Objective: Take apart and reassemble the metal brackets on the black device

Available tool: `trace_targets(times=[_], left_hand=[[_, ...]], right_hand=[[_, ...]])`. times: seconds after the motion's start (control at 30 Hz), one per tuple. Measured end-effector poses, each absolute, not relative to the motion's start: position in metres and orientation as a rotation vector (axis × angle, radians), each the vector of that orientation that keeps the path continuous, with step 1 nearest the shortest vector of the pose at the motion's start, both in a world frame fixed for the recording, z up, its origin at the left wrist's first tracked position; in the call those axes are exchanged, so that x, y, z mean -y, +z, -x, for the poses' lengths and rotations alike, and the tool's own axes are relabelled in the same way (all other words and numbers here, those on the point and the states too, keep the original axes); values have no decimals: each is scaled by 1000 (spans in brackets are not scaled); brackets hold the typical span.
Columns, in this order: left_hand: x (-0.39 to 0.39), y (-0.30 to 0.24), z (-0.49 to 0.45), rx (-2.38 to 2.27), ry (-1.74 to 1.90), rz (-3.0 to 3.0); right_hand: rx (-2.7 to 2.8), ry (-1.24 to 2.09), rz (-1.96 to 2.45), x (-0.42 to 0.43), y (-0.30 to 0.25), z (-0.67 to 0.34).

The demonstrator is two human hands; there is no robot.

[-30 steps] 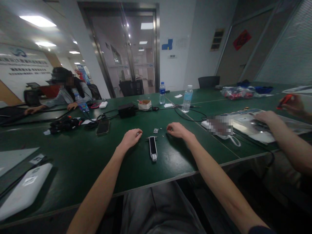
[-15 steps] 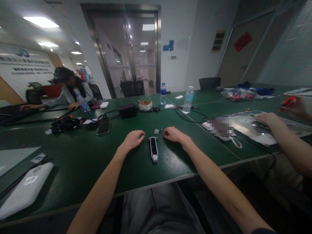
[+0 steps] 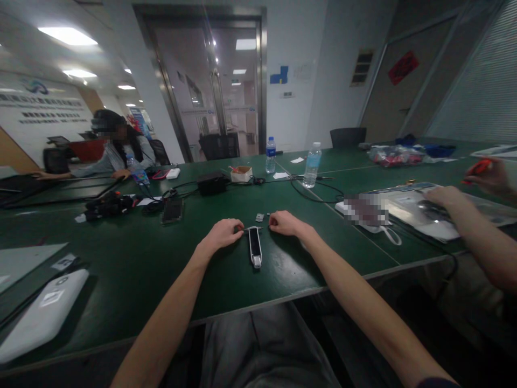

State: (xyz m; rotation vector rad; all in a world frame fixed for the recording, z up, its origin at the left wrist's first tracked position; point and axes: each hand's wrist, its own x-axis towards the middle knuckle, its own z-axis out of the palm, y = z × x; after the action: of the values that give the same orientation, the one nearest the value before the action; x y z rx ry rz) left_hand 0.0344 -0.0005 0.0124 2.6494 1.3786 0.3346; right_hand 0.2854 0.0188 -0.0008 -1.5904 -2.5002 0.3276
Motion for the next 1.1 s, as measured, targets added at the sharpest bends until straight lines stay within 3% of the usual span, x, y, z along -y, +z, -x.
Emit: trace_targets(times=[1.1], left_hand=[[-1,5,-38,-1354,337,-2662]], right_hand=[[2521,335,1468,-14,0,-279]])
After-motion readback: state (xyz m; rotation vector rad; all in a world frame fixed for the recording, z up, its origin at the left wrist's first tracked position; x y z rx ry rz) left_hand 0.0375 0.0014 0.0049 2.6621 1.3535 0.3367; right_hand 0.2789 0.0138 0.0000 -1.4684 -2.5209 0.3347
